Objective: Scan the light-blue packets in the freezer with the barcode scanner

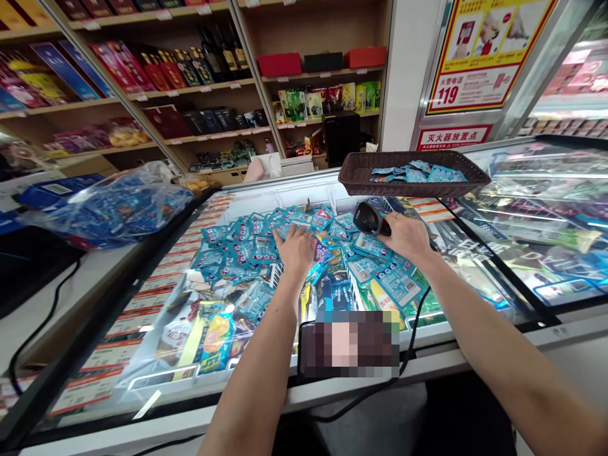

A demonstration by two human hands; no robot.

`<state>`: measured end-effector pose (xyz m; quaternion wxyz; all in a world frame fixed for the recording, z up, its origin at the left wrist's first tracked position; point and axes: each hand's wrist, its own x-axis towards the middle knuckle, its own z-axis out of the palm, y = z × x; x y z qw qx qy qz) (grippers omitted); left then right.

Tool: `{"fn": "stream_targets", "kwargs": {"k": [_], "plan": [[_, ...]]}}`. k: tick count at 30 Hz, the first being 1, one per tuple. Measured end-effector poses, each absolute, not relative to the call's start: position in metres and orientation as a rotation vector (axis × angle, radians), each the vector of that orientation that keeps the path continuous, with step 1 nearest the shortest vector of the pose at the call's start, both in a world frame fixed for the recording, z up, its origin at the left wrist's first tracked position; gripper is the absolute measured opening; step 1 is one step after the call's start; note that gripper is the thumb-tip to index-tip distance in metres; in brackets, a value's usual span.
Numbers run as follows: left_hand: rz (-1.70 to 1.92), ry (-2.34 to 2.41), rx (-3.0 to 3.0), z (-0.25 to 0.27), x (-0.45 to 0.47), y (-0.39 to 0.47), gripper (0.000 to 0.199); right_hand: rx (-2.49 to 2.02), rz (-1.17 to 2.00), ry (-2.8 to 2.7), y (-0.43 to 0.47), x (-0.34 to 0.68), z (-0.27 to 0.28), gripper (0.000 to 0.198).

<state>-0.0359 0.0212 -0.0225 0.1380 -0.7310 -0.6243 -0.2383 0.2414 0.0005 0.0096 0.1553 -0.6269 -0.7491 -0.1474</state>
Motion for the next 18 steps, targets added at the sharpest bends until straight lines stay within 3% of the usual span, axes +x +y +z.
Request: {"fn": "stream_targets", "kwargs": {"k": [10,18], "plan": [[-0.899,-1.791,-2.070,-0.016,-0.031,0.017,0.038,-1.755,-0.455,-2.103,-0.002,0.239,0.009,0.034],[-0.857,-1.862,-2.128,-0.021,-0.009,0.028,0.046,-1.752,-0.464,-2.118,-0.001,0.238,0.010,0.036]]}}
